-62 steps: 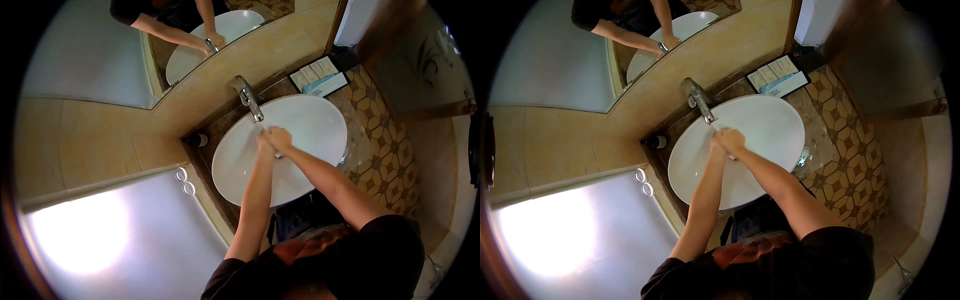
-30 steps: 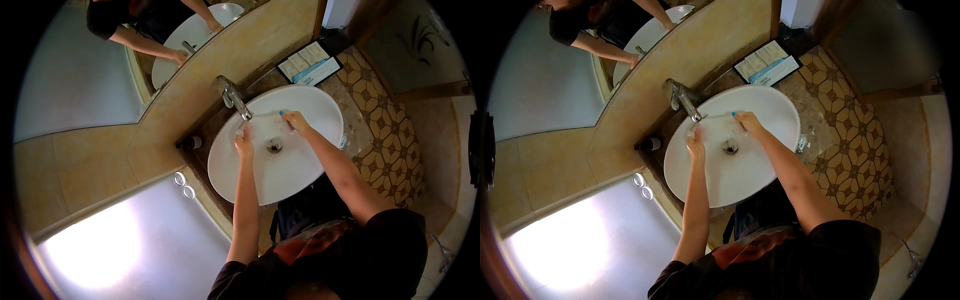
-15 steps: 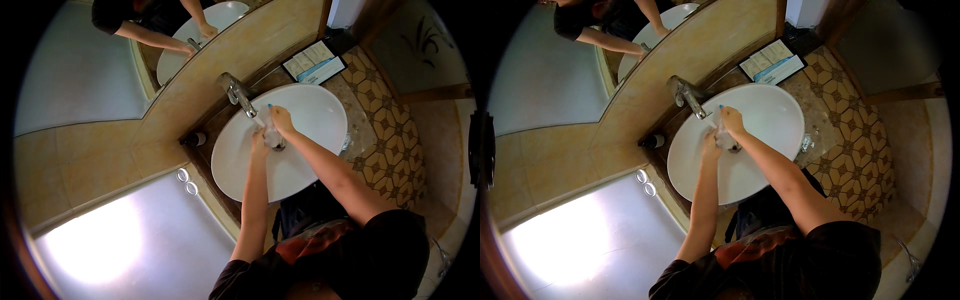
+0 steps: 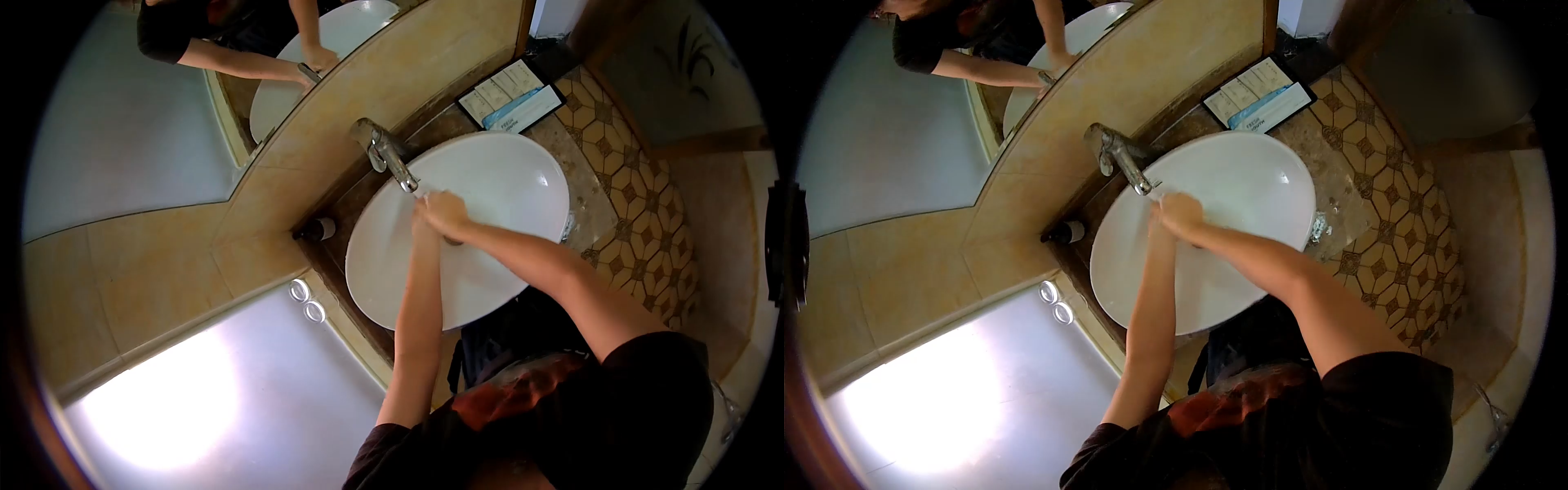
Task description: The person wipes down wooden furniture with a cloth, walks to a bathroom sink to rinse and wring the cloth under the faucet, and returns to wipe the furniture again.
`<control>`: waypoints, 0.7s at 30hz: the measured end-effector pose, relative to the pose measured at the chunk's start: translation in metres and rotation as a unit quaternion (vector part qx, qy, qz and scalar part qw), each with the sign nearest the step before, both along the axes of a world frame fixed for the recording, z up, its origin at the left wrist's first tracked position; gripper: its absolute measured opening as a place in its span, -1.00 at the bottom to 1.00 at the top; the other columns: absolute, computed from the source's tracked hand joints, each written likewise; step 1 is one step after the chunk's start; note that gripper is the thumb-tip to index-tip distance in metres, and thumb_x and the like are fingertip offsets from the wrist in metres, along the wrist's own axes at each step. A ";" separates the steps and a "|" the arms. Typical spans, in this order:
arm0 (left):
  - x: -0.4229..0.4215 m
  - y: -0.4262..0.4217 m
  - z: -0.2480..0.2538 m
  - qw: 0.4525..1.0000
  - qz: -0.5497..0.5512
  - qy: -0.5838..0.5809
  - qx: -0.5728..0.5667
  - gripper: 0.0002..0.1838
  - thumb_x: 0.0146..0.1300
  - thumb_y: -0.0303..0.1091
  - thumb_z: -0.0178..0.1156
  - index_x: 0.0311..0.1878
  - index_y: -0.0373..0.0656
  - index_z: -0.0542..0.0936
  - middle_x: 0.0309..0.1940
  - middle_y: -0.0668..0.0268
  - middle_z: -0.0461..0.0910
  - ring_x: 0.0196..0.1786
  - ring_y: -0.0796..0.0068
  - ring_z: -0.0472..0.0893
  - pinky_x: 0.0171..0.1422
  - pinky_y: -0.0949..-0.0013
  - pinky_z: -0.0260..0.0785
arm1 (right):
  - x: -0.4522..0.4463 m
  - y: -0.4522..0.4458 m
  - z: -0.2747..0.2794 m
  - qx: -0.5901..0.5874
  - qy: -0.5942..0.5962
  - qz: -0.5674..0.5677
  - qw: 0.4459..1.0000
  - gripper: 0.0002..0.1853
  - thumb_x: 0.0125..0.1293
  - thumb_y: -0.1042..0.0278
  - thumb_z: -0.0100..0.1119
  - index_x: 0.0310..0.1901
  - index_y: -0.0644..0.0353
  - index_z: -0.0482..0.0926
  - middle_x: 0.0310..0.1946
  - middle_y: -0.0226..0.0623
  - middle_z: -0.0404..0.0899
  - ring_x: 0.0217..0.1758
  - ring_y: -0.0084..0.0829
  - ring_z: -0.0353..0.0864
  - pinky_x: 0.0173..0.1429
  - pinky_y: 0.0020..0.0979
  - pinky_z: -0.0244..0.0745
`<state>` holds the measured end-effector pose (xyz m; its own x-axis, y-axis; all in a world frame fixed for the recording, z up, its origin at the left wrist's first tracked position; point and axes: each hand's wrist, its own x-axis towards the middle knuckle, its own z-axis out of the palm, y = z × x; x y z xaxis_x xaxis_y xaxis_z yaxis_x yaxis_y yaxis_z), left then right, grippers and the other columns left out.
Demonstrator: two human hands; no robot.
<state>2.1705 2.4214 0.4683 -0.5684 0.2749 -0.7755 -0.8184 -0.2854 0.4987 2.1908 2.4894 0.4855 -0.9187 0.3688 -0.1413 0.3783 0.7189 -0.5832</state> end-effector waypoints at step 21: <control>-0.023 -0.019 0.027 0.946 -0.106 0.263 -0.155 -0.62 0.12 -0.32 0.22 -0.06 -0.26 0.38 -0.27 0.22 0.48 -0.23 0.37 0.52 -0.16 0.32 0.42 | 0.045 0.047 -0.027 -0.818 -0.059 -0.419 0.390 -0.64 0.23 0.03 0.04 -0.16 0.17 0.47 -0.30 -0.35 0.55 -0.33 -0.39 0.57 -0.23 -0.38 0.53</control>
